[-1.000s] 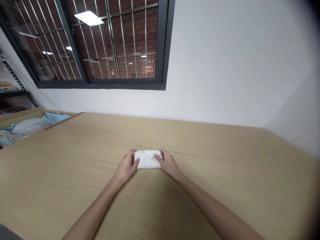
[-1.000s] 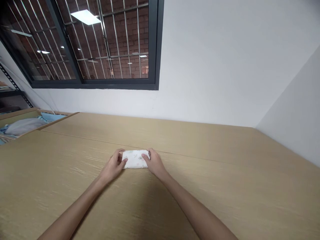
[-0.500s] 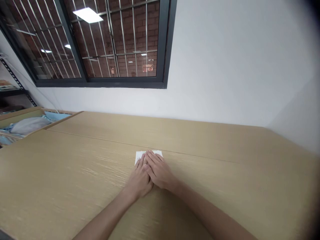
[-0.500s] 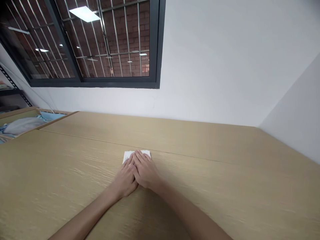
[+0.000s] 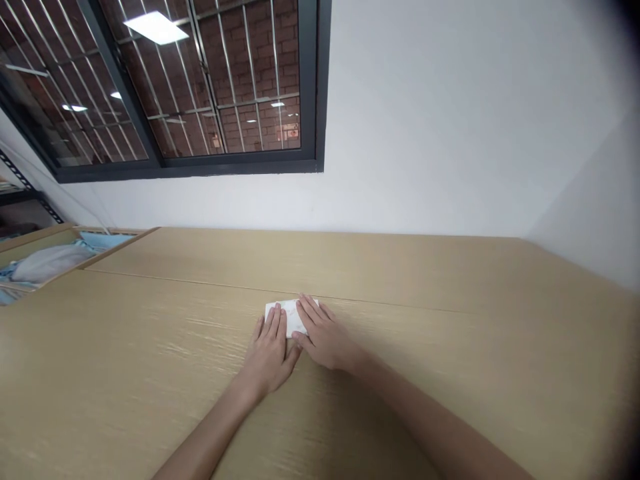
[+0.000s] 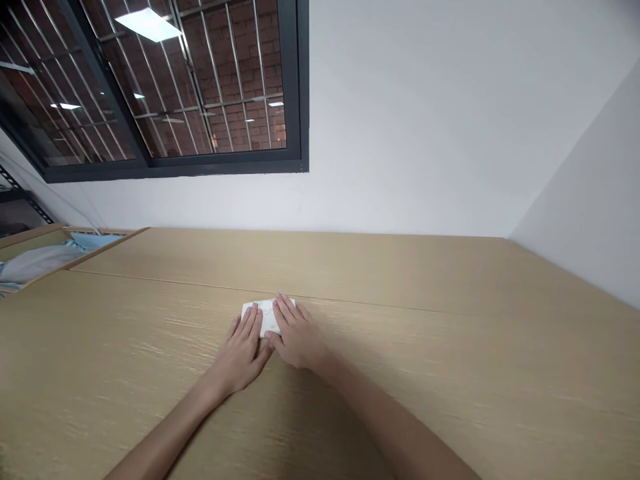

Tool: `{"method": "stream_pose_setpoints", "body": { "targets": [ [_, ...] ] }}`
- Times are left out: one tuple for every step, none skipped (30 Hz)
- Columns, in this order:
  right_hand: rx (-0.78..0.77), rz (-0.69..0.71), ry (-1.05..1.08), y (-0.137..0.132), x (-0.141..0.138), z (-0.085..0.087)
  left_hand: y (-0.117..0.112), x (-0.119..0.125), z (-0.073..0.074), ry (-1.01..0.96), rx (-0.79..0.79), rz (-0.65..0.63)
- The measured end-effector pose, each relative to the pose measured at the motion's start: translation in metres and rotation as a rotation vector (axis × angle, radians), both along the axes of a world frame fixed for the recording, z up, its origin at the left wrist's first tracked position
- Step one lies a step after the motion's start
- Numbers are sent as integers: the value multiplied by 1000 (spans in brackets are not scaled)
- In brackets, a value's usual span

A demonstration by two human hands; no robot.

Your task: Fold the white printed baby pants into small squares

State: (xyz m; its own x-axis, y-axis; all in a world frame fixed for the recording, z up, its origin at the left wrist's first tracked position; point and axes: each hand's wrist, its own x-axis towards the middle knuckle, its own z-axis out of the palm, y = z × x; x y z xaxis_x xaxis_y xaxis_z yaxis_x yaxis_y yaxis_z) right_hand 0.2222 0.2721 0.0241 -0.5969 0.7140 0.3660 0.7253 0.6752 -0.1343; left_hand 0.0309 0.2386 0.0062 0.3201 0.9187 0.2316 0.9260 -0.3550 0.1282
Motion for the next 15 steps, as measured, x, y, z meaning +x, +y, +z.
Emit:
{"method": "stream_pose_setpoints", "body": {
  "targets": [
    [6,4,-17,1,2,1,0,0,2,6,-18,8],
    [8,9,-30,1,3,2,1,1,5,10,-39,13],
    [-1,14,-37,2,5,2,1,1,8,13,-65,13],
    [-21,21,-39,3,6,3,2,1,10,16,-92,9],
    [-52,31,-37,5,8,5,2,1,14,17,-121,3],
    [-93,43,-31,7,10,6,3,1,17,18,-149,-1],
    [-141,55,-23,9,12,8,3,2,20,20,-177,-5],
    [-194,72,-18,11,15,9,4,2,23,22,-202,-8],
    [-248,91,-13,13,18,12,5,2,27,24,-223,-11],
    [-298,112,-10,15,21,14,5,2,30,26,-241,-13],
    [-342,130,-7,16,24,15,7,2,33,24,-252,-19],
    [-372,143,-2,17,27,17,8,1,36,19,-253,-27],
    [-386,153,7,18,28,18,9,1,38,11,-244,-35],
    [-385,157,20,18,29,18,11,0,40,1,-228,-43],
    [-371,156,37,19,29,18,13,-1,42,-10,-206,-50]
  ]
}}
